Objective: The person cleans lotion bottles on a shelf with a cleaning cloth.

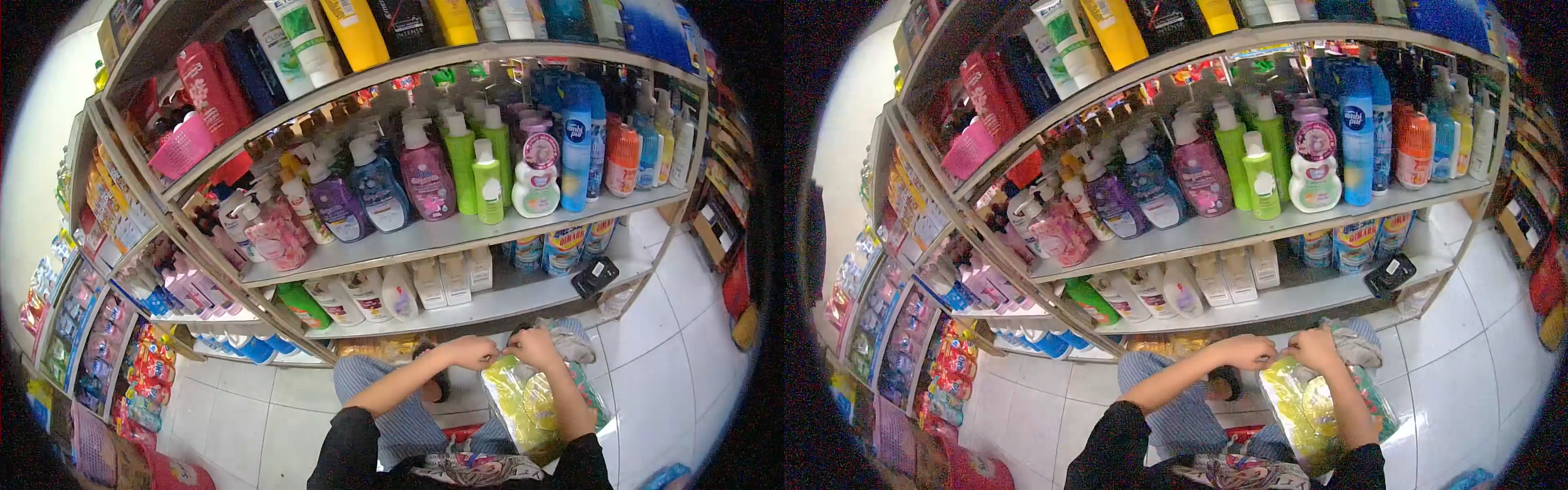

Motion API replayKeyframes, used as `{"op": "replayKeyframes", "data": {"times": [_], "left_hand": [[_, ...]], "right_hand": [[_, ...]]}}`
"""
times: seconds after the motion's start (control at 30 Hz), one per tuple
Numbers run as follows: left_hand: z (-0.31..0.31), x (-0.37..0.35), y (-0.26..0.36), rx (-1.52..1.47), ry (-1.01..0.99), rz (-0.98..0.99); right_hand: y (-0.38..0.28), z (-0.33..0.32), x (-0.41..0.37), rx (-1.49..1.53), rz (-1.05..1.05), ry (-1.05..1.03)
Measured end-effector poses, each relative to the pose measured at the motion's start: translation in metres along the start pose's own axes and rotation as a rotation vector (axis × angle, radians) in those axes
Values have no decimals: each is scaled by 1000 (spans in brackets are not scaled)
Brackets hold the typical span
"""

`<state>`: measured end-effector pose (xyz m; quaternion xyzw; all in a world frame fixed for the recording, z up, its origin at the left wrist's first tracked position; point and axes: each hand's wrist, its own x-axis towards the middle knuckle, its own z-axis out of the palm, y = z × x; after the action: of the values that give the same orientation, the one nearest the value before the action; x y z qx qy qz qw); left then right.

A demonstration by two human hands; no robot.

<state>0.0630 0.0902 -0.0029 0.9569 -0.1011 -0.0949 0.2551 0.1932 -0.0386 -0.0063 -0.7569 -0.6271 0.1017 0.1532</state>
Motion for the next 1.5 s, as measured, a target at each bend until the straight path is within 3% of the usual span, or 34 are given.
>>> {"op": "replayKeyframes", "data": {"times": [0.17, 0.27, 0.33, 0.4, 0.47, 0.53, 0.57, 0.6, 0.63, 0.67, 0.73, 0.83, 0.93, 1.17, 1.27, 1.33, 1.47, 1.5], "left_hand": [[-1, 0, -17, -307, -101, 120], [-8, -7, -7, -314, -113, 73], [-1, -12, -5, -306, 95, 172], [1, -16, -5, -239, 39, 103], [-3, -22, 4, -261, 51, 12], [13, -25, -7, -448, 76, -78], [-3, -20, 19, -571, 72, -175], [12, -18, -8, -307, 164, 65], [8, -16, 5, -331, 214, 71], [-1, -15, 29, -642, 180, -166], [20, -7, 21, -288, 405, -146], [37, -3, 14, -427, 529, -205], [25, 1, 15, -91, 440, -63], [1, -5, 22, 258, 218, -22], [10, -3, 14, 253, 271, 71], [1, -2, 18, 214, 235, 32], [2, -1, 2, -186, 102, 6], [11, -1, -7, -277, 155, 4]], "right_hand": [[-2, -1, -1, 9, -18, 19], [0, 1, 3, 55, 3, -41], [3, 2, 1, 88, -37, -29], [-2, -3, 2, 179, 46, -143], [-3, -9, -3, 215, -50, -50], [-1, -14, -6, 174, -142, 51], [4, -6, -4, 169, -216, 116], [9, 4, 1, 158, -216, 141], [10, 4, 3, 142, -121, 35], [8, 3, 6, 128, -55, -73], [11, 8, 7, 139, -49, -87], [14, 7, 9, 150, -52, -72], [19, 10, 7, 175, -100, 2], [20, 13, 2, 128, -114, 32], [16, 0, -3, 141, -111, 24], [17, 3, -2, 169, -129, 18], [20, -1, -4, 177, -146, 59], [23, 3, -2, 183, -135, 49]]}}
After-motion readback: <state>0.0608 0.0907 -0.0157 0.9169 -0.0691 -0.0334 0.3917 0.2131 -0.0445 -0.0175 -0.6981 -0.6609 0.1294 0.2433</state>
